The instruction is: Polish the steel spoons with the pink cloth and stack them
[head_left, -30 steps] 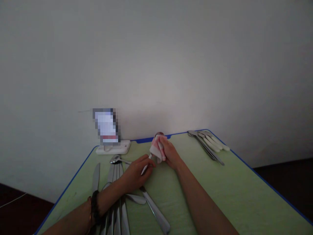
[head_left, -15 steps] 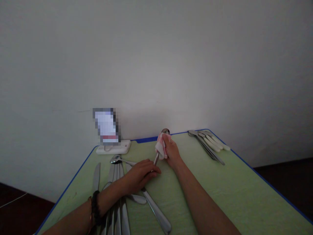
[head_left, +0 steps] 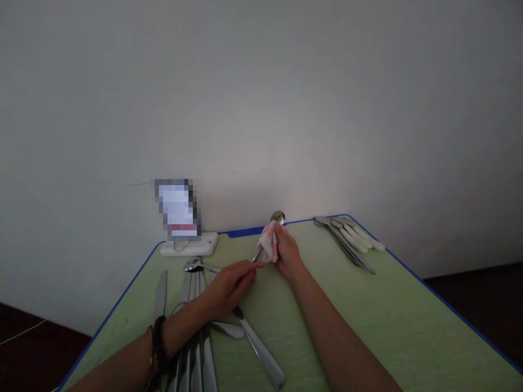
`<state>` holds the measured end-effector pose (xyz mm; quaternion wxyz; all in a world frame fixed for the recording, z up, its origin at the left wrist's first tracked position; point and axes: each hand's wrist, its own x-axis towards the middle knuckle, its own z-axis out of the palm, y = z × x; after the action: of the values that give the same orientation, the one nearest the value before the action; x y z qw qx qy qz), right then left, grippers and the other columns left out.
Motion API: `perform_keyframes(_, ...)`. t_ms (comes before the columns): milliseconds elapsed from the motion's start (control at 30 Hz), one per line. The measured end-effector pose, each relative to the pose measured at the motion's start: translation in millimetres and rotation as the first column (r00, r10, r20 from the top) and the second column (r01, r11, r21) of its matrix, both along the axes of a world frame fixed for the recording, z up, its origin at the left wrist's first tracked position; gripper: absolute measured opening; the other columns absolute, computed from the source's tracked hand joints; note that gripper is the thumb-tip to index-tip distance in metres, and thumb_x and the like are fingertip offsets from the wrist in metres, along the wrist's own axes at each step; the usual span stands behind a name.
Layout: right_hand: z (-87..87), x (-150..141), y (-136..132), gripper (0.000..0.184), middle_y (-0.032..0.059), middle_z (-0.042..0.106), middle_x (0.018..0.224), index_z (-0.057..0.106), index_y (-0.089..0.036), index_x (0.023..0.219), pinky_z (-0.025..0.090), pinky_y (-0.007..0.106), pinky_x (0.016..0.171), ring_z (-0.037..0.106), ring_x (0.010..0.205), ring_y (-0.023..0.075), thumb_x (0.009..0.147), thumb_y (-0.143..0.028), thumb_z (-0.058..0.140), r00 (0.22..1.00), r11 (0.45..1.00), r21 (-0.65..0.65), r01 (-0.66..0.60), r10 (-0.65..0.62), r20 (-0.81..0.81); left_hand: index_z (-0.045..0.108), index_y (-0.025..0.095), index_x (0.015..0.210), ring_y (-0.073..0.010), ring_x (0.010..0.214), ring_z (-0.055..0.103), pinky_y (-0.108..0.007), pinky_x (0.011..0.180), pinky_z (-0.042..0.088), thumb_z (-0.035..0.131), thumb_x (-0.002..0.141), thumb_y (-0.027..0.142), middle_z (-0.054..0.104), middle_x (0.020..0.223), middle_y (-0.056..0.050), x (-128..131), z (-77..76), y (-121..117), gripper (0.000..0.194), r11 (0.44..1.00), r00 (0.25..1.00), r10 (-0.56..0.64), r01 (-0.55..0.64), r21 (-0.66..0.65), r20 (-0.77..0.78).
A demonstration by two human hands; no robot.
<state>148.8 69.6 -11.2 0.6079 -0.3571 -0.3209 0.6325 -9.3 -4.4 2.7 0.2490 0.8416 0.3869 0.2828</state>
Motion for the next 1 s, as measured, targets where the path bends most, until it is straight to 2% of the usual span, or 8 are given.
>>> perform_keyframes(133,-1.0,-0.6,3.8,0.033,-0.0005,0.062,0.057,0.059,-0.02,0.072,0.043,0.027,0.05,0.054,0.05,0.0136,0.074,-0.053,0.059,0.993,0.994,0.034,0.102,-0.1,-0.064,0.064,0.017,0.108,-0.0135,0.064,0.05,-0.024,0.064,0.041,0.036,0.094,0.029,0.054,0.069,0.0,-3.8,-0.2,-4.6,0.033,0.993,0.993,0.067,-0.076,0.088,0.098)
perform_keyframes(233,-1.3,0.0,4.9,0.031,-0.0015,0.061,0.058,0.058,-0.02,0.071,0.041,0.025,0.047,0.052,0.049,0.0125,0.073,-0.051,0.061,0.988,0.992,0.0,0.124,-0.123,-0.088,0.064,0.017,0.103,-0.0129,0.062,0.048,-0.024,0.062,0.04,0.035,0.095,0.033,0.051,0.066,0.001,-4.5,-1.7,-6.7,0.034,0.98,0.958,0.13,-0.164,0.115,0.257)
perform_keyframes(333,-0.9,2.4,3.3,0.029,-0.0019,0.06,0.056,0.059,-0.02,0.071,0.041,0.025,0.046,0.052,0.049,0.0124,0.07,-0.048,0.065,0.996,0.999,-0.034,0.004,-0.007,-0.084,0.059,0.016,0.104,-0.0132,0.064,0.048,-0.025,0.062,0.04,0.032,0.097,0.037,0.05,0.068,0.0,-4.0,-5.2,-5.9,0.036,0.973,0.903,0.166,-0.215,0.082,0.397)
perform_keyframes(400,-0.3,4.1,1.4,0.029,-0.0018,0.06,0.056,0.059,-0.019,0.072,0.042,0.025,0.047,0.052,0.049,0.0124,0.068,-0.046,0.068,0.993,0.994,-0.024,-0.103,0.101,-0.067,0.056,0.016,0.107,-0.0141,0.066,0.048,-0.026,0.062,0.04,0.029,0.097,0.041,0.051,0.072,-0.001,-4.2,-7.2,-4.6,0.038,0.983,0.894,0.129,-0.171,0.063,0.429)
perform_keyframes(533,0.4,5.9,-1.3,0.031,-0.0018,0.06,0.056,0.059,-0.017,0.071,0.043,0.024,0.049,0.052,0.048,0.0112,0.066,-0.045,0.07,0.977,0.978,-0.015,-0.21,0.209,-0.032,0.052,0.017,0.114,-0.0167,0.075,0.05,-0.03,0.07,0.042,0.025,0.097,0.045,0.054,0.083,-0.005,-6.1,-5.1,-4.4,0.043,0.992,0.928,0.007,-0.053,0.114,0.373)
perform_keyframes(700,1.8,6.8,-2.5,0.031,-0.0015,0.061,0.056,0.06,-0.016,0.069,0.043,0.023,0.053,0.052,0.051,0.0102,0.065,-0.044,0.071,0.972,0.971,-0.033,-0.235,0.234,-0.019,0.048,0.019,0.114,-0.0216,0.088,0.049,-0.036,0.078,0.042,0.023,0.095,0.05,0.052,0.095,-0.009,-6.9,1.8,-6.6,0.045,0.975,0.965,-0.05,-0.008,0.223,0.256)
perform_keyframes(867,5.5,6.5,-4.2,0.031,-0.0012,0.061,0.057,0.061,-0.014,0.066,0.041,0.022,0.051,0.051,0.051,0.0091,0.061,-0.043,0.073,0.963,0.962,-0.041,-0.269,0.269,-0.015,0.044,0.02,0.086,-0.0189,0.087,0.046,-0.032,0.078,0.041,0.039,0.094,0.039,0.046,0.091,-0.005,-5.4,-1.4,-3.6,0.021,0.96,0.954,0.062,-0.137,0.243,0.292)
perform_keyframes(1000,4.9,5.5,-3.5,0.031,-0.0013,0.06,0.057,0.06,-0.015,0.065,0.039,0.021,0.05,0.05,0.051,0.009,0.06,-0.042,0.074,0.971,0.97,-0.052,-0.237,0.237,-0.009,0.041,0.02,0.076,-0.0169,0.079,0.044,-0.03,0.073,0.04,0.035,0.095,0.034,0.043,0.082,-0.002,-3.1,-1.0,-1.3,0.024,0.971,0.961,0.105,-0.155,0.184,0.255)
